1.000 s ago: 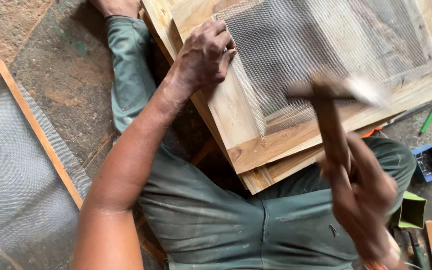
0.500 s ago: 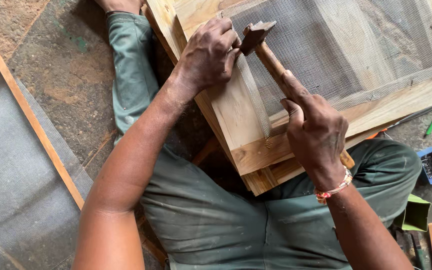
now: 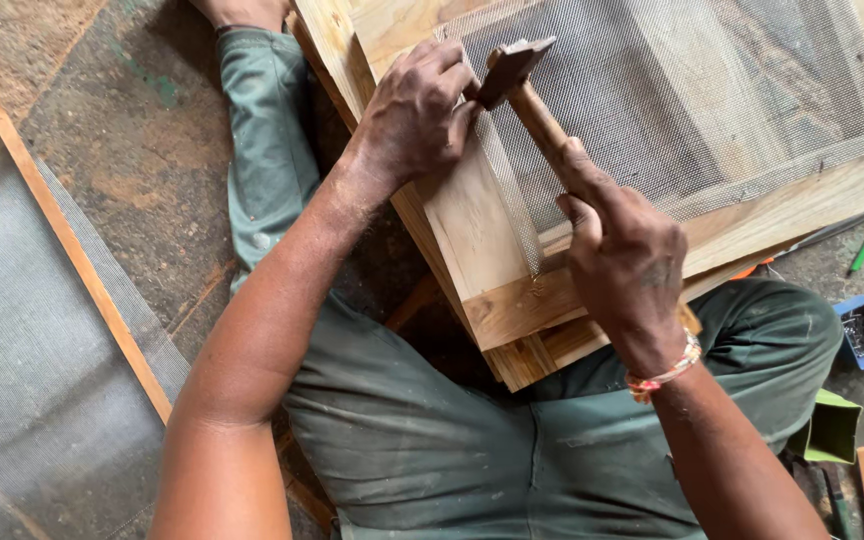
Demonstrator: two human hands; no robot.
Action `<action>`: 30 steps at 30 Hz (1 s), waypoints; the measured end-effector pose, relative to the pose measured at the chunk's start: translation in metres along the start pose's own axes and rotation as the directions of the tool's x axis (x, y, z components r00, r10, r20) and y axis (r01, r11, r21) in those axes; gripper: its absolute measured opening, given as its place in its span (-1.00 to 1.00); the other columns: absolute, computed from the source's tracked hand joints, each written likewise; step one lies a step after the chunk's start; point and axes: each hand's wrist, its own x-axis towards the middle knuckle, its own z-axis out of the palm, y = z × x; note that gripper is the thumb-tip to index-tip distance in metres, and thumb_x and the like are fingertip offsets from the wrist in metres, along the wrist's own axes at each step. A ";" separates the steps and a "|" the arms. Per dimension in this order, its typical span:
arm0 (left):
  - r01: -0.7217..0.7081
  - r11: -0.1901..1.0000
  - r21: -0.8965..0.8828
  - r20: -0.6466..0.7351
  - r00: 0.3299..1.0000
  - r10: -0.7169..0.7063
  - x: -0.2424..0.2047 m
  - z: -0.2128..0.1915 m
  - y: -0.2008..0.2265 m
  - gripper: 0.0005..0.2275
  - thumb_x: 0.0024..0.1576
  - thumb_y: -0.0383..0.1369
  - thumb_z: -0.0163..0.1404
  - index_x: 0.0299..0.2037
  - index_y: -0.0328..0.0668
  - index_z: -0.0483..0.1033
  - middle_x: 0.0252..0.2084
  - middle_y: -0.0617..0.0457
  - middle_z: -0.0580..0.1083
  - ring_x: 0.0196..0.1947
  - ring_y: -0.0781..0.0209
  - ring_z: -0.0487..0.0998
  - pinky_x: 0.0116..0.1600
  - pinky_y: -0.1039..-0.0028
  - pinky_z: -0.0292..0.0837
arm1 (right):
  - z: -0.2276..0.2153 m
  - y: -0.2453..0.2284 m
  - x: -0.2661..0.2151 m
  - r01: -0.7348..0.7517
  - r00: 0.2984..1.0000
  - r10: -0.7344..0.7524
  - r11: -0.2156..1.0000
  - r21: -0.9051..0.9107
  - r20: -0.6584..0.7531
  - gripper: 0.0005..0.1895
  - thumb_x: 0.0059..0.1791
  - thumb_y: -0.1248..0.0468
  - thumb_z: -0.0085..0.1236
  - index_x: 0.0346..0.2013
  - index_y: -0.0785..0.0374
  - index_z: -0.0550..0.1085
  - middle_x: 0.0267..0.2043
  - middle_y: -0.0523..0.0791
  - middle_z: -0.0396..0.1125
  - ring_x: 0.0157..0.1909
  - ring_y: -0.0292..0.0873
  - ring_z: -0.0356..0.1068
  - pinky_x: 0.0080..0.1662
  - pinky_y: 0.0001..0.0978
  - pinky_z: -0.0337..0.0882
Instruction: The person is assembling a wooden screen frame by attaching a mesh screen to the wooden border. They use a hammer to drive nails into the frame, securing the mesh in place.
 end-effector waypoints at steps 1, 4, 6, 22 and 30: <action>0.016 1.000 -0.010 0.010 1.000 -0.016 0.001 -0.001 0.000 -0.90 0.18 -0.44 0.18 -0.30 -0.28 0.53 -0.24 -0.06 0.46 -0.16 0.06 0.53 -0.03 0.27 0.51 | 0.000 0.000 0.001 0.075 0.994 -0.068 0.993 0.086 -0.086 -0.50 0.06 0.40 0.27 0.29 0.03 0.49 -0.14 -0.05 0.55 -0.35 -0.18 0.49 -0.32 -0.32 0.44; 0.035 0.999 -0.011 -0.007 0.999 -0.035 -0.004 0.004 -0.002 -0.89 0.18 -0.44 0.20 -0.30 -0.30 0.54 -0.23 -0.08 0.48 -0.17 0.06 0.52 -0.03 0.28 0.51 | 0.004 0.000 -0.003 0.180 0.967 -0.149 0.974 0.137 -0.205 -0.52 0.10 0.43 0.27 0.30 0.05 0.48 -0.03 -0.05 0.55 -0.22 -0.19 0.54 -0.19 -0.34 0.51; 0.043 0.999 -0.025 -0.016 0.999 -0.043 -0.006 0.007 -0.004 -0.90 0.19 -0.45 0.20 -0.25 -0.32 0.56 -0.20 -0.08 0.49 -0.15 0.08 0.52 -0.01 0.31 0.50 | 0.004 0.000 -0.006 0.166 0.971 -0.144 0.981 0.100 -0.191 -0.52 0.09 0.42 0.29 0.29 0.06 0.49 -0.07 -0.03 0.54 -0.23 -0.15 0.53 -0.18 -0.29 0.51; 0.339 0.907 -0.252 -0.216 0.893 -0.394 -0.011 -0.003 0.037 -0.95 0.10 -0.37 0.20 -0.35 -0.10 0.63 -0.33 0.12 0.40 -0.17 0.20 0.37 -0.01 0.33 0.38 | 0.002 -0.006 -0.003 0.136 0.984 -0.082 0.917 0.375 -0.156 -0.51 0.09 0.52 0.11 0.33 0.22 0.43 0.17 0.07 0.47 -0.01 -0.16 0.59 -0.06 -0.40 0.61; 0.355 0.896 -0.267 -0.197 0.890 -0.411 -0.013 -0.001 0.036 -0.95 0.10 -0.38 0.15 -0.38 -0.11 0.61 -0.35 0.13 0.36 -0.24 0.24 0.36 0.04 0.34 0.34 | 0.000 -0.011 -0.003 0.061 0.988 -0.019 0.960 0.274 -0.153 -0.52 0.07 0.49 0.17 0.30 0.21 0.44 -0.02 0.02 0.54 -0.20 -0.17 0.58 -0.22 -0.37 0.52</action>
